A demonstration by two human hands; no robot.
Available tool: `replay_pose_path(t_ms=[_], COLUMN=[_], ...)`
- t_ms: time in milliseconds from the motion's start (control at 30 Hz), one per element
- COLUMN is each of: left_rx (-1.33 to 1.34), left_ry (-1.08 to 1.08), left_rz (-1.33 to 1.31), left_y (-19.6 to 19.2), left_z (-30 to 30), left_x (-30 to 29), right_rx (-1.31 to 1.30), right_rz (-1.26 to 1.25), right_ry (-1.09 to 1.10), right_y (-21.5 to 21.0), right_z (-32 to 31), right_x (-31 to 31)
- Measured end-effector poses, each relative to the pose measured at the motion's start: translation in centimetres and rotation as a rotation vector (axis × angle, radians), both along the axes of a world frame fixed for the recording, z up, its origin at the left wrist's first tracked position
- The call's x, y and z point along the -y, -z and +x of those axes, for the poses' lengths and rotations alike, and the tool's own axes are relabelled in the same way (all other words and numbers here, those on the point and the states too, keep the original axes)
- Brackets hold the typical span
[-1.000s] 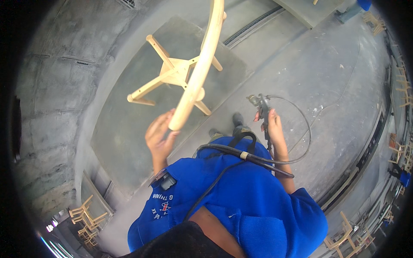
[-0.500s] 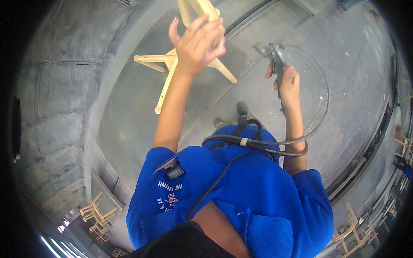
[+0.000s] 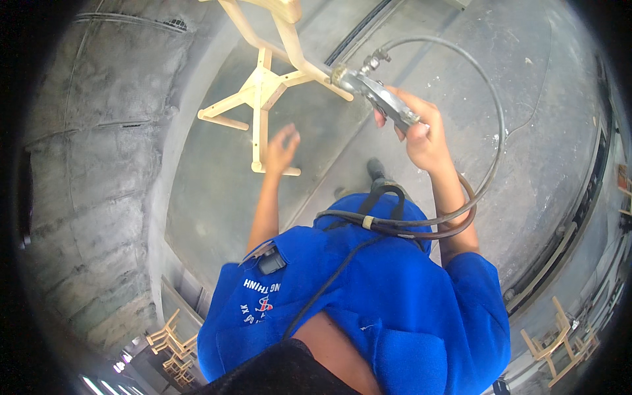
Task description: The person uses a spray gun to apply finish to wooden chair frames on a factory floor. They pick up each chair, spray the legs and seat, then place it back down, repeating the process for several chairs.
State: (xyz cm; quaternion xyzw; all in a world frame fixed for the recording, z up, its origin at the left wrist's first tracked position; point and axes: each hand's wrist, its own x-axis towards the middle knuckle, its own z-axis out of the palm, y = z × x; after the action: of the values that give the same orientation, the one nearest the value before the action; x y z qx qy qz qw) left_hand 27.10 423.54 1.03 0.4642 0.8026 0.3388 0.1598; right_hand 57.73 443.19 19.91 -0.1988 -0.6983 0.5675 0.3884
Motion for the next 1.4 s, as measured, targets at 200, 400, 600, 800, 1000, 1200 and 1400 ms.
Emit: replay_pose_path(t_ms=[200,400,600,800,1000,1200,1400], left_rx=[0.732,0.691,0.558,0.759,0.632,0.676,0.756], left_ry=[-0.100,-0.525,-0.722,-0.701,-0.331,-0.126,-0.078], left_rz=[-0.510,-0.354,-0.433,-0.325,-0.173,-0.186,-0.099], left_y=[7.6,3.5,-1.7,-4.1,-4.9,-5.0,-4.5], left_z=[11.3,19.3,22.3,20.5,14.6,9.5,6.3], left_x=[20.7,26.3,25.9,26.3,29.2,33.7,39.7], right_rx=[-0.282,-0.095,0.193,0.305,0.196,-0.141,-0.178], right_rz=[-0.709,-0.949,-0.949,-0.967,-0.898,-0.968,-0.989], right_ry=[0.043,0.112,0.388,0.610,0.611,0.392,0.331], right_y=[4.3,16.3,29.5,35.5,29.3,21.5,20.0], right_z=[-2.2,-7.8,-7.4,-5.5,-6.9,-10.2,-11.7], right_x=[-1.8,-4.5,-4.8,-3.3,2.7,11.2,18.5])
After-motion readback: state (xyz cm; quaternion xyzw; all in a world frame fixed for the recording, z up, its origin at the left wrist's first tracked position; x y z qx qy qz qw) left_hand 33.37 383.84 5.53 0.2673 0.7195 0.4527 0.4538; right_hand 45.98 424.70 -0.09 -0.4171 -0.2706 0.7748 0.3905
